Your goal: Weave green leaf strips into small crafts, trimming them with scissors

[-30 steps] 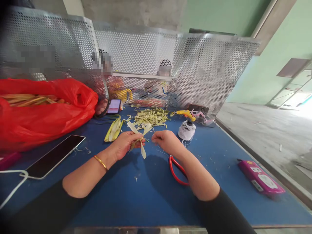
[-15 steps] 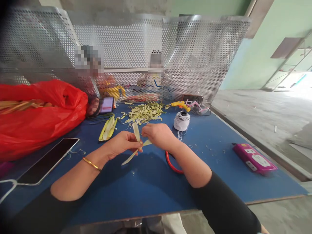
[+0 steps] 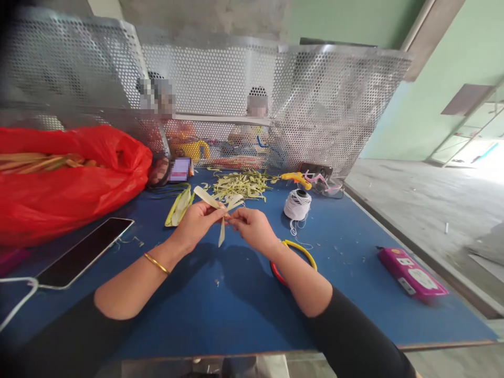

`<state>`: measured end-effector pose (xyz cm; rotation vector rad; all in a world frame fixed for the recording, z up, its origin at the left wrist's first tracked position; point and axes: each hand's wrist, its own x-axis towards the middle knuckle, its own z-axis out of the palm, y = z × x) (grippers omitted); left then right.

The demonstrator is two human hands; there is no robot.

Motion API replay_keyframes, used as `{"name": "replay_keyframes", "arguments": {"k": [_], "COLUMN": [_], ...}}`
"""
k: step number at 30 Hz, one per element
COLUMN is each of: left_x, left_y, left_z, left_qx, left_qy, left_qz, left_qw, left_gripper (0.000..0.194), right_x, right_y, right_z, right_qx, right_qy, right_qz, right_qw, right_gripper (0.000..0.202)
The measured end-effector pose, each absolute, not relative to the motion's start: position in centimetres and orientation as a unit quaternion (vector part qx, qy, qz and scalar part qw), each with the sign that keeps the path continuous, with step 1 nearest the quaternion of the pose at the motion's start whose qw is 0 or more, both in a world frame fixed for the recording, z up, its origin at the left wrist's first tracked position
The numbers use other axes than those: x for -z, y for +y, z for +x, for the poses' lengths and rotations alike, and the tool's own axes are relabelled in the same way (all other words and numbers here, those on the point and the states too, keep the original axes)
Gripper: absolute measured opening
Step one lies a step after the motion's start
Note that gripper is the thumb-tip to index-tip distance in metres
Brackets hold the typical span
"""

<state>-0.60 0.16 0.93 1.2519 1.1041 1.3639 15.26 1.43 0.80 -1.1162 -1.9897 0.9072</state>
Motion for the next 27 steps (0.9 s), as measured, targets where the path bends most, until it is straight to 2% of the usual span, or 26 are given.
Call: {"name": "replay_keyframes", "arguments": {"k": [3, 5, 8, 10, 13, 15, 18, 21, 24, 27], "left_x": [-0.5, -0.3, -0.3, -0.5, -1.2, -1.7, -2.2, -2.1, -1.8, -1.3], "left_y": [0.4, 0.4, 0.2, 0.0, -0.4, -0.6, -0.9, -0.9, -0.6, -0.1], "left_z": [-0.8, -0.9, -0.8, -0.8, -0.9, -1.2, -1.5, -1.4, -0.9, -0.4], "left_qx": [-0.551, -0.528, -0.47, -0.437, -0.394, -0.357, -0.331, -0.382, -0.477, -0.538], "left_qy": [0.492, 0.518, 0.531, 0.514, 0.453, 0.409, 0.369, 0.359, 0.38, 0.428], "left_qz": [0.551, 0.572, 0.599, 0.606, 0.59, 0.587, 0.591, 0.568, 0.518, 0.474], "left_qw": [0.388, 0.356, 0.372, 0.422, 0.54, 0.6, 0.636, 0.635, 0.6, 0.549], "left_gripper": [0.004, 0.004, 0.007, 0.009, 0.01, 0.014, 0.022, 0.024, 0.021, 0.015], "right_x": [-0.7, -0.7, -1.0, -1.5, -2.2, -2.4, -2.4, -1.7, -1.0, -0.6], "right_y": [0.6, 0.2, 0.1, 0.4, 1.1, 1.7, 2.4, 2.8, 2.8, 2.3], "right_z": [15.1, 15.2, 15.5, 15.8, 16.5, 17.0, 17.2, 16.9, 16.1, 15.6], "right_qx": [-0.111, -0.001, 0.091, 0.104, 0.029, -0.092, -0.322, -0.458, -0.486, -0.399], "right_qy": [-0.846, -0.882, -0.91, -0.91, -0.898, -0.887, -0.839, -0.771, -0.726, -0.747], "right_qz": [-0.403, -0.369, -0.327, -0.328, -0.35, -0.353, -0.339, -0.332, -0.35, -0.393], "right_qw": [0.331, 0.294, 0.237, 0.23, 0.264, 0.282, 0.277, 0.292, 0.336, 0.358], "right_gripper": [0.021, 0.022, 0.023, 0.023, 0.019, 0.017, 0.015, 0.017, 0.019, 0.019]}}
